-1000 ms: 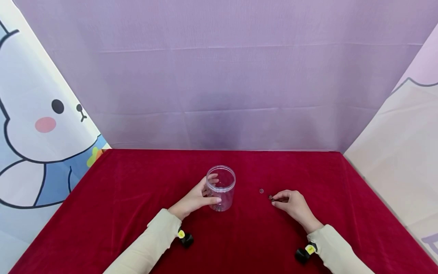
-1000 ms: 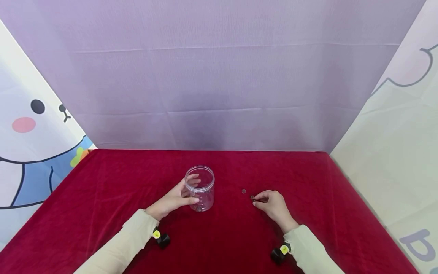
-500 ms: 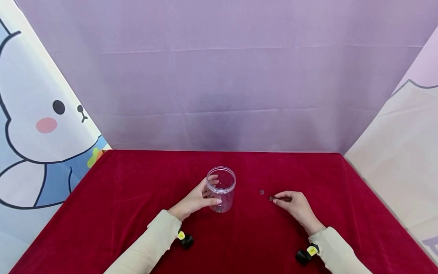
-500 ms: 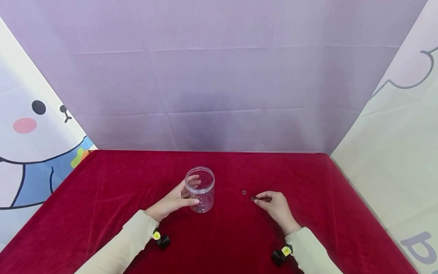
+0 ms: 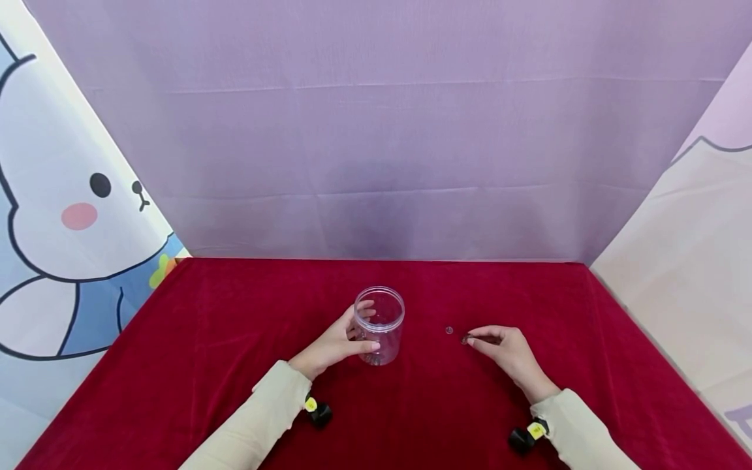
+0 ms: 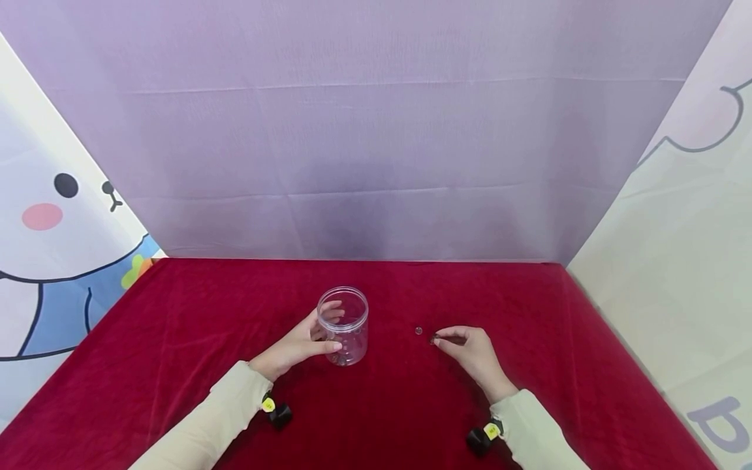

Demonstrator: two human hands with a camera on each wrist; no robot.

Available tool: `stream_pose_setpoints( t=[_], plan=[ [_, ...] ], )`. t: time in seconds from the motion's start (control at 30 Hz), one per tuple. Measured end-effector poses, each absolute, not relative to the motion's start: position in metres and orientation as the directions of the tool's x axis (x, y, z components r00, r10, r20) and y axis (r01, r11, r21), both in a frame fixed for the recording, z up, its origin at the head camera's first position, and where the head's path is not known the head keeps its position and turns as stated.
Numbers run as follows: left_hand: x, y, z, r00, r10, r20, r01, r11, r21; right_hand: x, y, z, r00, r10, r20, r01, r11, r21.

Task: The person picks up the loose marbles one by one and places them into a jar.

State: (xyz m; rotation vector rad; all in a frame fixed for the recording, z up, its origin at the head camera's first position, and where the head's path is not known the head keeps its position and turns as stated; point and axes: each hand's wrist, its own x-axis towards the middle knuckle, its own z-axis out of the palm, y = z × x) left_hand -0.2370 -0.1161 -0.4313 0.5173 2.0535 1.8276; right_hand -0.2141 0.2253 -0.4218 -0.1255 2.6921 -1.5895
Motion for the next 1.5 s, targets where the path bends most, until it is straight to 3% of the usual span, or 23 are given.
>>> stream_pose_setpoints(
  t=[0.8, 1.5],
  plan=[
    [-0.238, -0.118, -0.432, -0.871, 0.491, -0.008, 0.048, 0.103, 0.994, -0.213, 0.218, -0.410, -0.994, -0.106, -0.001, -0.045, 0.432, -0.901],
    [-0.239, -0.117, -0.433, -0.872, 0.490, -0.002, 0.057, 0.106, 0.993, -0.218, 0.198, -0.409, -0.981, -0.167, 0.103, -0.152, 0.316, -0.937]
  ],
)
